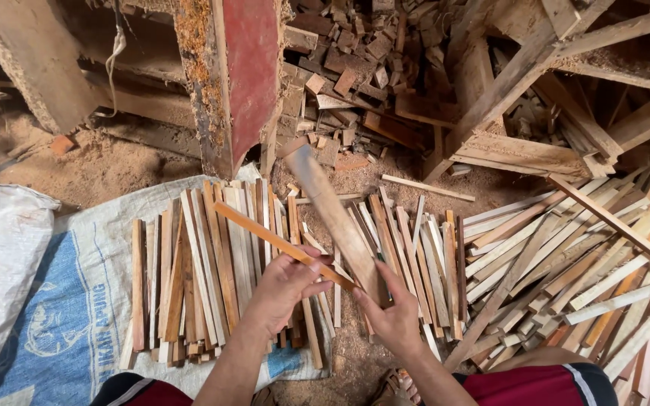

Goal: Sorting and marking thin wooden strips in a workshop

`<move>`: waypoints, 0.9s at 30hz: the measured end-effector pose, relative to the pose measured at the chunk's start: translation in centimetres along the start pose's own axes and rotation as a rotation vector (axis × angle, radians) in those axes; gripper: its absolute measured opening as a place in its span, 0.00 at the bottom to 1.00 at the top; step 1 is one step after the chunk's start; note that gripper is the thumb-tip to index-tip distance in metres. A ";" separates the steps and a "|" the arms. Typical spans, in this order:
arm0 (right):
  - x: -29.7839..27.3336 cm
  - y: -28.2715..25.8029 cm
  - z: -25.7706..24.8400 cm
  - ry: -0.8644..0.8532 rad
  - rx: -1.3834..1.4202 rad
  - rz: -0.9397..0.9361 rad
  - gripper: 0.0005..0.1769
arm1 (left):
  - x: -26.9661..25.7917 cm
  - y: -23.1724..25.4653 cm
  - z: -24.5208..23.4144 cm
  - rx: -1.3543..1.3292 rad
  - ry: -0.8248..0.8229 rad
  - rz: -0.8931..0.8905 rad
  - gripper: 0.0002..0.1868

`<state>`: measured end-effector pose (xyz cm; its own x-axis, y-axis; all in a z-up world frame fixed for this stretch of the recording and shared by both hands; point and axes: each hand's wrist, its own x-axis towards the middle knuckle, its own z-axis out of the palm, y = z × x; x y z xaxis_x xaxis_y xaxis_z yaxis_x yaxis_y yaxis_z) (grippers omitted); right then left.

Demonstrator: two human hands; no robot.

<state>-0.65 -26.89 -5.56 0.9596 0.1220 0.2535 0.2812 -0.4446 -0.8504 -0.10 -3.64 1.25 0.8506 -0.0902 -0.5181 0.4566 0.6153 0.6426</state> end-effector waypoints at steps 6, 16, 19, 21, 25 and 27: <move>-0.2 -1.6 1.6 0.044 -0.086 -0.470 0.33 | -0.1 -1.8 0.4 0.134 -0.314 0.074 0.32; -1.5 0.7 1.4 -0.009 -0.120 -0.378 0.34 | -0.4 -1.3 -0.3 0.101 -0.293 0.136 0.24; -1.2 0.5 1.4 -0.026 -0.075 -0.370 0.35 | -0.4 -0.7 -0.4 0.122 -0.290 0.155 0.25; -1.5 0.6 1.3 -0.039 -0.124 -0.362 0.35 | -0.3 -0.9 -0.7 0.121 -0.306 0.142 0.24; -1.7 0.0 1.2 -0.067 -0.113 -0.334 0.33 | -0.6 -0.8 -0.6 0.121 -0.276 0.149 0.24; -1.6 0.1 1.3 -0.047 -0.159 -0.344 0.35 | -0.6 -0.7 -0.7 0.118 -0.278 0.170 0.23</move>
<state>-2.18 -25.99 -6.60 0.8098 0.3266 0.4873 0.5855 -0.5023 -0.6363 -1.15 -3.52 0.71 0.9481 -0.2139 -0.2352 0.3157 0.5464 0.7757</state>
